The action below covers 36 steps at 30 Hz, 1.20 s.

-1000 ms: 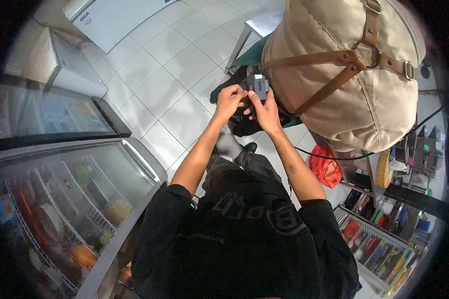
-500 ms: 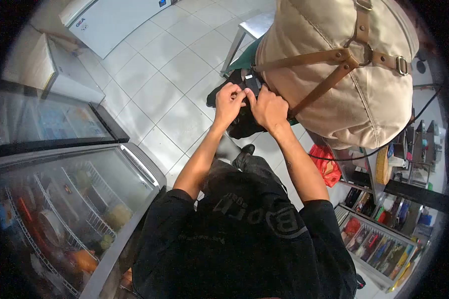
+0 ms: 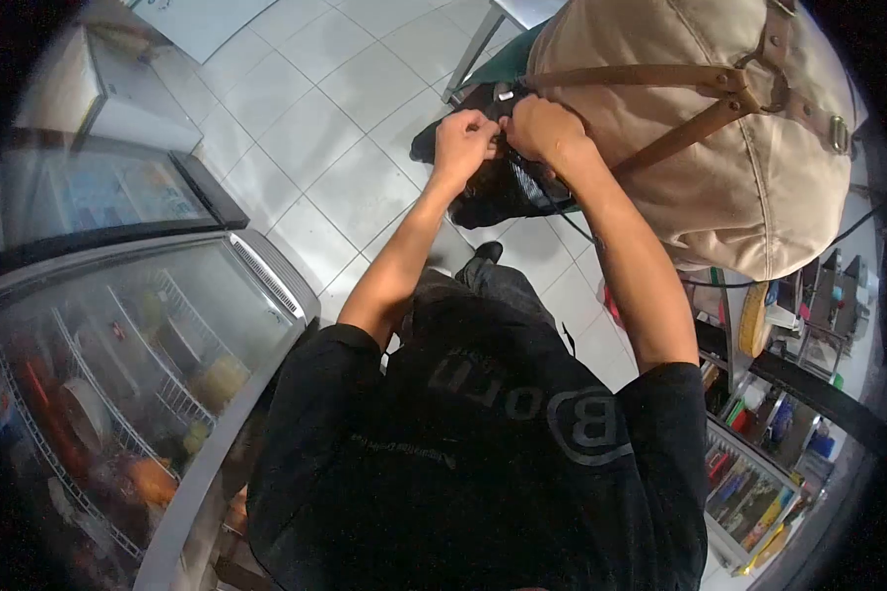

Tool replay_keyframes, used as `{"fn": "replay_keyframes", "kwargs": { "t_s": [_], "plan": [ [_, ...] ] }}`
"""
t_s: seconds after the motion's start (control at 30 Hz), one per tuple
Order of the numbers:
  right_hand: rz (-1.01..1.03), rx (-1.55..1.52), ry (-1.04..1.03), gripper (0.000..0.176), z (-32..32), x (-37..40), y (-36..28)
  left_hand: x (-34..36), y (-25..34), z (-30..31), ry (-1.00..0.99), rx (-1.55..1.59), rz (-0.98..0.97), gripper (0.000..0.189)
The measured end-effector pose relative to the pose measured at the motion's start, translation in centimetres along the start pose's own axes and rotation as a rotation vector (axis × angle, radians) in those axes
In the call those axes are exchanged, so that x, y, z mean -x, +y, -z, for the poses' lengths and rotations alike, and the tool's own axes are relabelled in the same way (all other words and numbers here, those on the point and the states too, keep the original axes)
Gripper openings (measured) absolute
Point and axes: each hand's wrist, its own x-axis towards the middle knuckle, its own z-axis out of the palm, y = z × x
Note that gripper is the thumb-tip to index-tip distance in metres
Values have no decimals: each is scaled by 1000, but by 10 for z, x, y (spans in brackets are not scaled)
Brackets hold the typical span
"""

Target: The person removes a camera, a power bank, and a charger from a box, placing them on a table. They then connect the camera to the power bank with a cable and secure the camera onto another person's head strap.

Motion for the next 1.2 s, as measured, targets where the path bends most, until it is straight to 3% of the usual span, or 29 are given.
{"fn": "replay_keyframes", "kwargs": {
  "t_s": [0.13,0.2,0.33,0.4,0.53,0.73,0.83,0.9,0.97,1.03,1.1,1.13,1.2],
  "plan": [
    [16,106,186,46,-17,0,-2,-6,-5,8,-43,-56,-80,16],
    [171,105,202,57,-12,5,8,-7,-10,9,-35,-36,-76,15],
    [257,206,76,46,8,-3,9,0,-4,2,-18,-39,17,12],
    [216,296,100,39,8,-10,-3,-6,-4,-1,55,-326,-220,14],
    [79,414,-150,40,47,-7,-36,-2,3,1,127,-451,-351,15],
    [253,206,-241,55,43,-8,-18,-6,0,4,99,-101,-82,15],
    [404,370,-132,68,19,-26,12,-5,0,2,83,-10,-73,15],
    [618,468,81,76,12,-27,27,-6,3,1,67,16,-77,16],
    [644,441,128,80,4,-26,37,-6,7,2,50,42,-78,17],
    [670,411,174,84,5,-22,33,-9,7,6,47,-155,-93,19],
    [434,472,-146,79,10,-31,16,-13,6,10,44,-256,-146,20],
    [433,469,-146,79,16,-33,13,-13,6,12,48,-354,-199,21],
    [370,147,-360,64,32,-36,6,-14,5,14,76,-393,-259,23]
  ]
}}
